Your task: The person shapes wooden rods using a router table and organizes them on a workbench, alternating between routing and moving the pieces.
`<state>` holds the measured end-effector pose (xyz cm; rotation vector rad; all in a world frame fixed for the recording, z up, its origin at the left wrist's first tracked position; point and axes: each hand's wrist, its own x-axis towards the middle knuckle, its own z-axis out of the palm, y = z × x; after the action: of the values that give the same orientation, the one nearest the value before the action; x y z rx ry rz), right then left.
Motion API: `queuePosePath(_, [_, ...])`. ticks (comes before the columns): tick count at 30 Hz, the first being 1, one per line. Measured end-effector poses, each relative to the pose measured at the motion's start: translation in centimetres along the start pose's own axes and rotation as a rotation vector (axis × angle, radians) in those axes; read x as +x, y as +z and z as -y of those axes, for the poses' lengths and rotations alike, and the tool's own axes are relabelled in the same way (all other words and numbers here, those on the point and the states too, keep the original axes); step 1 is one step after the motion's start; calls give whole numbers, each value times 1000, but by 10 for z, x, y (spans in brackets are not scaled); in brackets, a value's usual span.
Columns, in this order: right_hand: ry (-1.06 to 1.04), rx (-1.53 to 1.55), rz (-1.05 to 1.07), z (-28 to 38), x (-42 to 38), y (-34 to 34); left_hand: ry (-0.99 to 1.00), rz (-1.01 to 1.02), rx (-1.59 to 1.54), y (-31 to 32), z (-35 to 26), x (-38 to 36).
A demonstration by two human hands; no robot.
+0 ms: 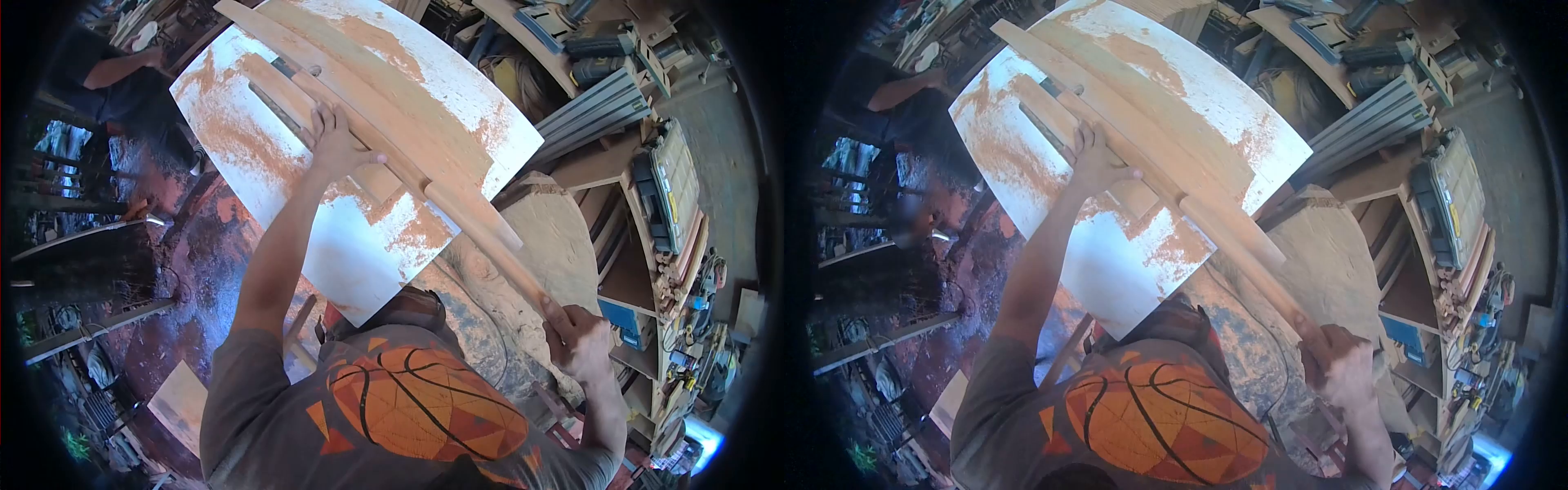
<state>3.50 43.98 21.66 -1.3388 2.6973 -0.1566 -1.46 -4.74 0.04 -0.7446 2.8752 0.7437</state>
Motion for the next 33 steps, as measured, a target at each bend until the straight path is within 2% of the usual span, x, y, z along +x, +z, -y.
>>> queuePosePath(7, [-13, -8, 18, 3, 17, -5, -2, -26, 47, 0, 14, 16])
queuePosePath(9, [-5, 5, 14, -2, 18, -1, -25, 25, 72, -4, 14, 19])
queuePosePath(12, [-19, 24, 45, -6, 22, -1, -17, -38, 53, -7, 22, 20])
queuePosePath(18, [-34, 17, 47, 1, 36, -5, -31, 39, 30, -14, 24, 25])
queuePosePath(20, [-46, 49, 28, 7, 44, -6, -6, -37, 3, -14, 29, 28])
queuePosePath(33, [-29, -17, 45, 30, 79, -10, 7, -39, -10, -27, 55, 54])
